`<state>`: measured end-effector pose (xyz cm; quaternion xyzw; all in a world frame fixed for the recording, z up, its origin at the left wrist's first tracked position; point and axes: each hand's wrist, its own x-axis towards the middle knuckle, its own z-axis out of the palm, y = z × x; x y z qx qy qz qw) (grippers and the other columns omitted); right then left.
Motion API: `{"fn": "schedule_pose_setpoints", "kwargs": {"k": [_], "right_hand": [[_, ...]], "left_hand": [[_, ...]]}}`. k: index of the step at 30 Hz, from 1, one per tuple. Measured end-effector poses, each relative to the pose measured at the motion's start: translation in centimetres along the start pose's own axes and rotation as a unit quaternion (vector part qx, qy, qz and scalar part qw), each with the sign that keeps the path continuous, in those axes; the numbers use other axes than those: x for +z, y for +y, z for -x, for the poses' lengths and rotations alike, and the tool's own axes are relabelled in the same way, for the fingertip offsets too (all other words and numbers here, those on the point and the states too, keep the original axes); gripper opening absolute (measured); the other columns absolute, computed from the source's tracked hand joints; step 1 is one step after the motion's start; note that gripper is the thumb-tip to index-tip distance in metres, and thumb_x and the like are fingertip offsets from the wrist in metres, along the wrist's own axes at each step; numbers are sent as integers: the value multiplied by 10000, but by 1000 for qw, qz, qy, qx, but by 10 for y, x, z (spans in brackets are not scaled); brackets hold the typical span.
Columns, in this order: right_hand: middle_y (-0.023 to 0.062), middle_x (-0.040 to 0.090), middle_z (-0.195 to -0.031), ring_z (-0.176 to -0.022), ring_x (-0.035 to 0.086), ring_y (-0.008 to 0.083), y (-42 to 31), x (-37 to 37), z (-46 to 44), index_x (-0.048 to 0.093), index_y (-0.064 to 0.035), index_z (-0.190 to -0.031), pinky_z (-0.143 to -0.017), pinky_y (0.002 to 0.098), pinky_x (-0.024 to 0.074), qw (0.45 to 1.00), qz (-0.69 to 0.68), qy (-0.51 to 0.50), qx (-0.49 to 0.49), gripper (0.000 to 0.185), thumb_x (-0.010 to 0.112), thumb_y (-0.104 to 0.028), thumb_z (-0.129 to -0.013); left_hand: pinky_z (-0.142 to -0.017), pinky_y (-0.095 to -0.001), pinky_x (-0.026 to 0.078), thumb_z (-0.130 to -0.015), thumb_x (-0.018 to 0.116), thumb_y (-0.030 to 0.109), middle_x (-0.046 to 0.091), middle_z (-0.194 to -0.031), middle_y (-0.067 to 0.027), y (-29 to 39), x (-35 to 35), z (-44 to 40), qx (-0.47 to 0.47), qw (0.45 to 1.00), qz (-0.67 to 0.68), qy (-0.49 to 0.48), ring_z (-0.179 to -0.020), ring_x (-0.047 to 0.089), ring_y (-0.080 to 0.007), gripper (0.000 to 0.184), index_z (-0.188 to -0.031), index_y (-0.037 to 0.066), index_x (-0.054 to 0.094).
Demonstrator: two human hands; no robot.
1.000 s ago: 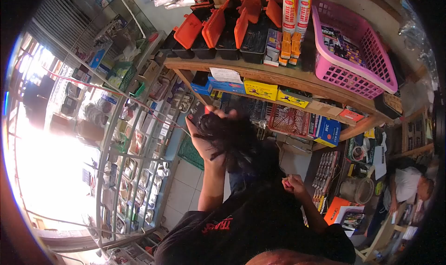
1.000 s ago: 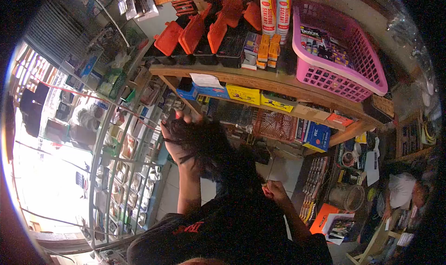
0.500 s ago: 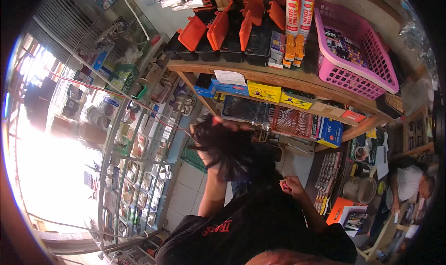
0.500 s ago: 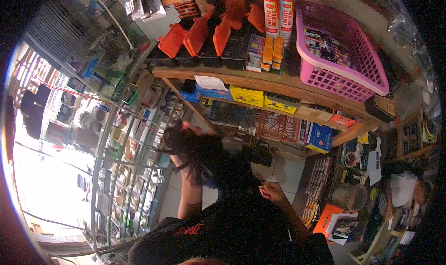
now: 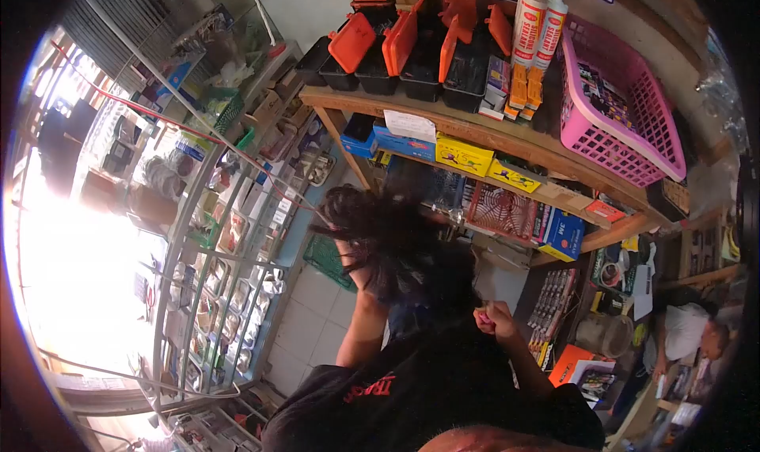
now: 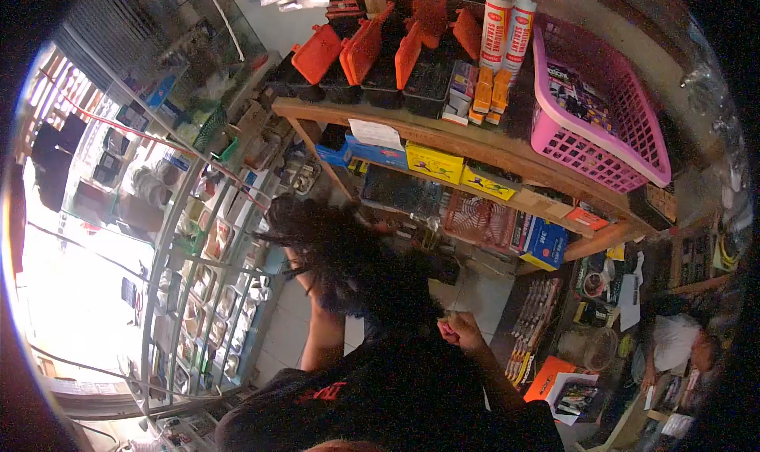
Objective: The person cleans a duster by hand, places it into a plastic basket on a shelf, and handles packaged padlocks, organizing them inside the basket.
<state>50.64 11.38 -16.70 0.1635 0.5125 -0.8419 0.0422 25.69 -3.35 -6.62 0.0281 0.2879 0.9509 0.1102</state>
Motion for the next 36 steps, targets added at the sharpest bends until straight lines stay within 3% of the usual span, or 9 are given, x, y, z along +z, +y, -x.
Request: {"fn": "schedule_pose_setpoints", "kwargs": {"k": [4,7,10,13,17,28,31,33,36], "right_hand": [[-3,390,-525,-425,320,54,-1,8,-2,510,-19,-683,-388,223,206,1000,-8,12,3,642,443,-621,-896],[-3,395,-532,-433,326,53,-6,17,-4,515,-23,-691,-388,221,209,999,-2,33,-3,629,434,-608,-908],[-3,400,-538,-441,331,54,-8,21,-6,516,-25,-697,-389,220,212,998,-9,58,-15,623,425,-601,-915],[-2,401,-540,-442,332,56,-2,18,-4,508,-27,-693,-390,220,217,999,11,35,-6,623,418,-601,-918],[-2,398,-536,-435,324,58,4,11,-6,499,-29,-685,-393,219,223,1000,13,-4,-7,618,399,-588,-930],[-1,384,-530,-421,308,64,6,14,-2,511,-27,-709,-387,230,207,1000,-23,-10,3,594,430,-574,-925],[-4,359,-538,-417,280,70,7,16,-2,499,-45,-698,-388,243,189,999,-41,-1,-17,588,477,-598,-896],[-6,355,-528,-417,277,66,3,20,-1,497,-45,-695,-388,242,190,999,-40,18,-22,603,470,-615,-890],[-4,395,-526,-428,327,60,12,15,1,523,-18,-735,-388,216,232,999,-18,33,-15,604,390,-570,-942]], "left_hand": [[-1083,-434,334,-1006,361,314,407,-1389,-146,32,5,-16,26,969,2,-245,-1273,420,-284,524,-1443,51,241],[-1046,-449,372,-1006,336,371,482,-1317,-168,14,42,0,209,945,-245,-60,-1211,479,-308,498,-1353,15,369],[-1018,-478,393,-997,327,426,508,-1288,-173,29,45,-5,-70,920,371,-102,-1170,510,-337,525,-1283,1,442],[-1052,-472,356,-1000,318,428,473,-1340,-161,49,36,-21,-15,940,103,-325,-1210,481,-323,534,-1292,2,451],[-1071,-438,343,-1017,299,361,464,-1358,-125,28,30,2,70,989,-107,-77,-1248,452,-284,490,-1349,17,407],[-1041,-408,375,-1008,303,428,501,-1309,-121,43,41,-4,20,958,135,-251,-1216,473,-283,527,-1332,32,431],[-1042,-428,377,-1007,329,408,497,-1311,-119,24,52,7,-10,999,33,-12,-1212,477,-284,502,-1327,35,431],[-1056,-438,363,-1009,350,362,486,-1328,-118,22,44,8,-125,932,296,-166,-1217,475,-288,466,-1332,35,428],[-1049,-436,372,-1007,358,347,476,-1346,-118,28,43,3,-63,980,127,-137,-1211,482,-290,457,-1347,49,427]]}}
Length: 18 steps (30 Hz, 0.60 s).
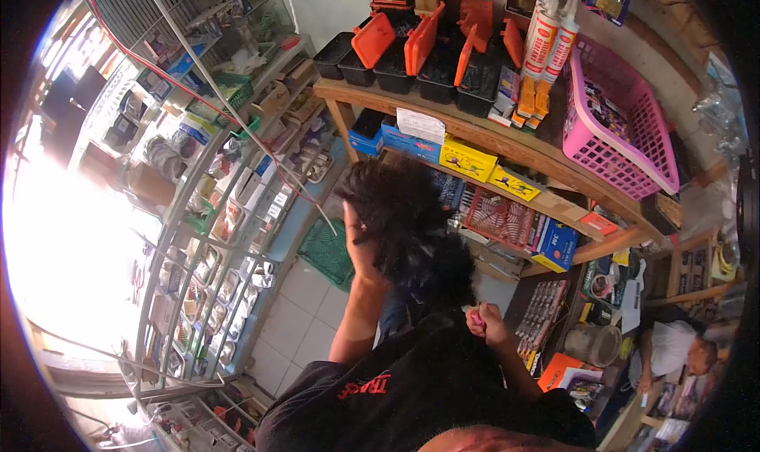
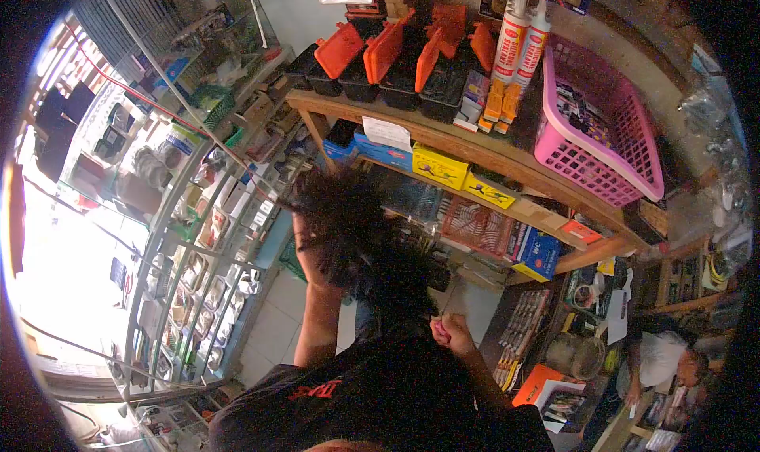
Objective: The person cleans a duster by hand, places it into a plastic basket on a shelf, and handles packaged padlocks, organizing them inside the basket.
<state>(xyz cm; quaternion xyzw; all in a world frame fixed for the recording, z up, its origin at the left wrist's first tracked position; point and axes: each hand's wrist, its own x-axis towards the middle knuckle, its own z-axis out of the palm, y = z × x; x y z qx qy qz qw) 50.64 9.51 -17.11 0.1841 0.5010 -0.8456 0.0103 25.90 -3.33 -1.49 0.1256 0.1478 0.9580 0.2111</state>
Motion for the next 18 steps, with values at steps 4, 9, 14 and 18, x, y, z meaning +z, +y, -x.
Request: {"fn": "schedule_pose_setpoints", "kwargs": {"k": [4,9,14,18], "right_hand": [[2,411,-544,-432,337,61,4,-4,0,524,-15,-763,-387,211,244,1000,4,-31,5,579,400,-550,-947],[1,409,-545,-429,333,59,-3,8,-5,523,-14,-768,-384,211,247,1000,-12,-14,-5,564,399,-531,-954],[-2,398,-536,-423,326,59,11,-3,-1,517,-18,-749,-383,215,235,999,4,-33,10,579,393,-547,-949],[-2,396,-530,-417,325,59,-1,6,-2,508,-21,-723,-383,221,228,999,-6,-44,1,599,386,-564,-945]], "left_hand": [[-1079,-395,340,-1009,352,352,437,-1389,-116,10,-16,-6,0,992,-125,-15,-1243,459,-261,484,-1392,55,363],[-1062,-416,361,-1005,349,338,462,-1362,-129,-1,-6,9,-28,986,-136,92,-1237,464,-281,477,-1380,44,381],[-1029,-427,401,-991,371,318,512,-1311,-132,19,-10,3,10,995,-89,39,-1191,503,-290,456,-1333,23,438],[-1006,-422,418,-977,391,323,556,-1251,-128,-16,-43,24,-2,970,-192,148,-1126,540,-295,438,-1301,40,477]]}}
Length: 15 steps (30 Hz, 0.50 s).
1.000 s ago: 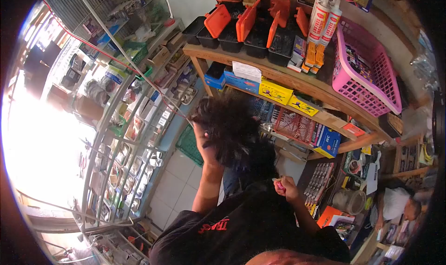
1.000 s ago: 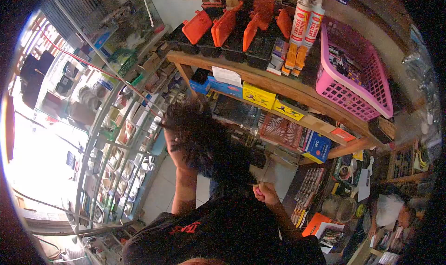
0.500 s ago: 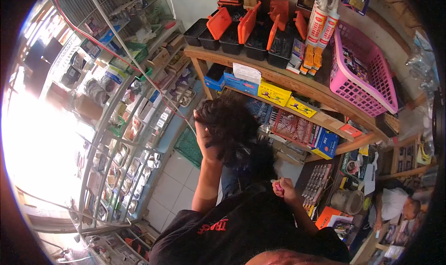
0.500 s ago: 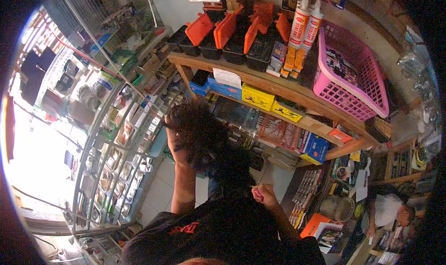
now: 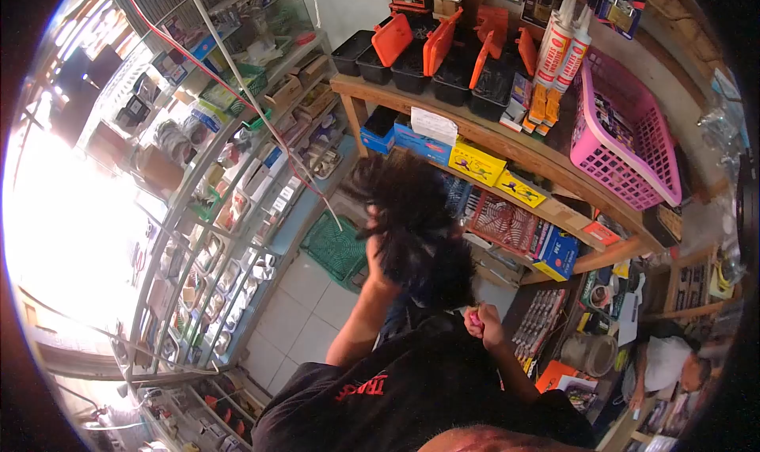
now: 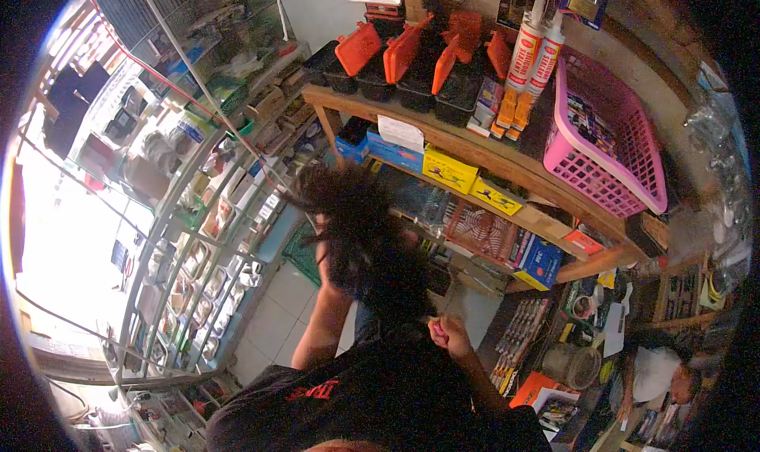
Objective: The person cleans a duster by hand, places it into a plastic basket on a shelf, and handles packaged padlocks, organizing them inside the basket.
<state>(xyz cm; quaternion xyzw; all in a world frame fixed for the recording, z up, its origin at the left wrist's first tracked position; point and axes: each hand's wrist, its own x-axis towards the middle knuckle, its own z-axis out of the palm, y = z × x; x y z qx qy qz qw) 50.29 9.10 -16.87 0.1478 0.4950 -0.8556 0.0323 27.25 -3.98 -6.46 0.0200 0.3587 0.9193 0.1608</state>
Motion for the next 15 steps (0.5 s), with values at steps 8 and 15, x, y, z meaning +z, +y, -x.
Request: {"fn": "schedule_pose_setpoints", "kwargs": {"k": [8,15], "right_hand": [[2,409,-537,-423,320,71,-22,9,6,470,-51,-690,-387,244,202,998,-6,25,-52,572,466,-580,-905],[-2,404,-529,-409,315,67,-37,5,8,480,-54,-670,-384,252,191,991,5,40,-128,590,498,-605,-879]], "left_hand": [[-1024,-389,388,-976,384,431,555,-1248,-93,-62,-57,1,-214,933,159,-242,-1147,517,-230,488,-1297,76,482],[-1031,-400,379,-986,370,426,523,-1292,-58,-92,-44,9,-170,964,1,-205,-1174,493,-217,504,-1345,78,438]]}}
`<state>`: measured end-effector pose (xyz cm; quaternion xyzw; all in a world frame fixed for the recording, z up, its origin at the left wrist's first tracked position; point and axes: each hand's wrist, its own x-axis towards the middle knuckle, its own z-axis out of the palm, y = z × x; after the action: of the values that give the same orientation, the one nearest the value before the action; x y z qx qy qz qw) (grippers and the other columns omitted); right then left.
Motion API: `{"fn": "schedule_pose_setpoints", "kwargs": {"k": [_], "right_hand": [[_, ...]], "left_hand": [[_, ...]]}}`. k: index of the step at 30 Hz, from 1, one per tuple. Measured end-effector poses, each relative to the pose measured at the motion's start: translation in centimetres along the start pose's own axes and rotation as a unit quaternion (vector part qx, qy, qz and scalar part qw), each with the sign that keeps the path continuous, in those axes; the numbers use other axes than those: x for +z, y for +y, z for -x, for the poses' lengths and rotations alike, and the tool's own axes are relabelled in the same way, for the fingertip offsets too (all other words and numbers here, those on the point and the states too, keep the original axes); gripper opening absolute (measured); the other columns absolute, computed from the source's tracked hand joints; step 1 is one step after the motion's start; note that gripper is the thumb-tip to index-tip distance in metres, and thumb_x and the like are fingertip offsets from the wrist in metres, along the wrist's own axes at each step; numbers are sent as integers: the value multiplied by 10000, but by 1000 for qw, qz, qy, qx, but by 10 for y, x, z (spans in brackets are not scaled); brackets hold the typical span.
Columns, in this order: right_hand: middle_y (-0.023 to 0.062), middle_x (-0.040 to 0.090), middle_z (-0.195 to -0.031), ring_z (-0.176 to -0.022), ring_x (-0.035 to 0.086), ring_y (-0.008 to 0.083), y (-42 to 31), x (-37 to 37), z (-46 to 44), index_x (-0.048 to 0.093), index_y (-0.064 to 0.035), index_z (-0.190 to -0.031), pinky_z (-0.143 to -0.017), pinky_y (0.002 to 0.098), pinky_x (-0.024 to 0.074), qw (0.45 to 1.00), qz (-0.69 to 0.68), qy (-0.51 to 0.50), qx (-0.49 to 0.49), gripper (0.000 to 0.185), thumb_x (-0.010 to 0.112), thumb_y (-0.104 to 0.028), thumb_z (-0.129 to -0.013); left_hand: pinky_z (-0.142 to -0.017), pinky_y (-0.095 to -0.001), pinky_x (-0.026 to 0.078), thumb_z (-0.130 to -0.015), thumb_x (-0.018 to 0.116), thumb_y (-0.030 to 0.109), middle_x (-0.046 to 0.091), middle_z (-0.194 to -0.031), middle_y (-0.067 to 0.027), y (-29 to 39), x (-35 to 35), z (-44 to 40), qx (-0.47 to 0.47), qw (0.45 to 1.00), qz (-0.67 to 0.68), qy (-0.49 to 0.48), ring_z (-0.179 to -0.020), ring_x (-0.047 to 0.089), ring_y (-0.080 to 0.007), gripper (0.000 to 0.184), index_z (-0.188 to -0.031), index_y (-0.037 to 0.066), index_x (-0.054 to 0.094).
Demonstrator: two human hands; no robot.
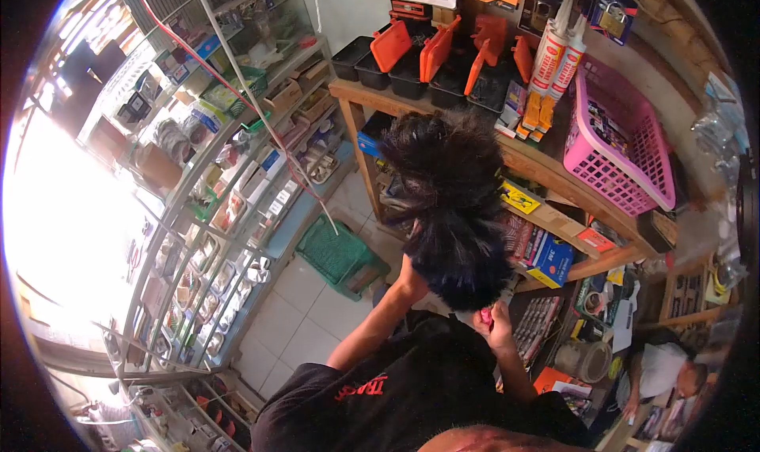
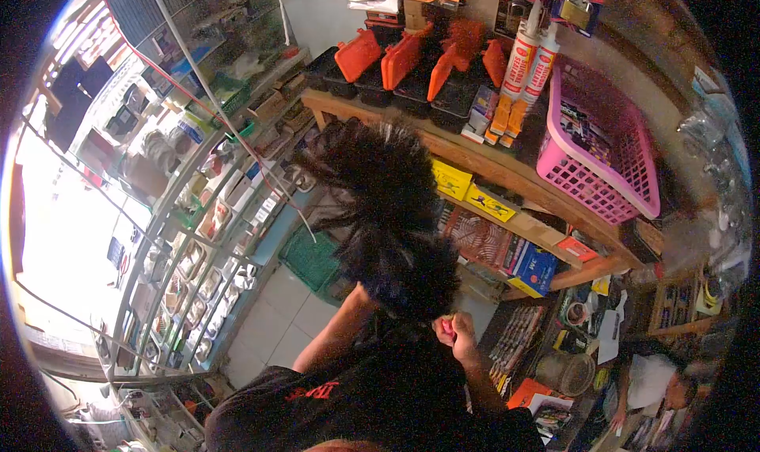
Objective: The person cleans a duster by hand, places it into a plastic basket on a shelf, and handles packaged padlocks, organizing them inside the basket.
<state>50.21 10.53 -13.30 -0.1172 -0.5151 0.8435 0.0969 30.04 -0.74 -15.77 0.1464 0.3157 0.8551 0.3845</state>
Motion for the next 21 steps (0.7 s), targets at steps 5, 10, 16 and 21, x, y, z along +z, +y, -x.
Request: {"fn": "schedule_pose_setpoints", "kwargs": {"k": [5,10,16,21], "right_hand": [[-9,386,-519,-412,316,55,17,-19,-1,485,-44,-685,-384,223,207,995,26,19,92,593,420,-585,-922],[-12,378,-514,-411,321,59,18,-24,5,477,-38,-689,-387,216,221,994,44,1,99,603,389,-581,-936],[-6,383,-509,-405,327,67,23,-15,-2,490,-30,-682,-376,222,220,992,-18,-1,121,615,368,-570,-948],[-2,381,-501,-396,321,69,38,-30,0,495,-27,-669,-368,215,235,992,-25,-17,119,645,364,-599,-934]], "left_hand": [[-1034,-430,376,-982,353,383,510,-1306,-104,63,50,0,15,967,241,-76,-1167,501,-268,487,-1341,65,434],[-1094,-456,297,-976,327,498,424,-1408,-104,121,114,2,100,983,153,-9,-1284,411,-287,593,-1399,86,377],[-1094,-462,297,-977,333,497,416,-1416,-105,115,111,-6,62,975,214,3,-1295,400,-285,597,-1406,84,370],[-1081,-445,324,-981,324,491,456,-1379,-120,125,126,-10,84,979,187,1,-1261,444,-286,603,-1390,53,386]]}}
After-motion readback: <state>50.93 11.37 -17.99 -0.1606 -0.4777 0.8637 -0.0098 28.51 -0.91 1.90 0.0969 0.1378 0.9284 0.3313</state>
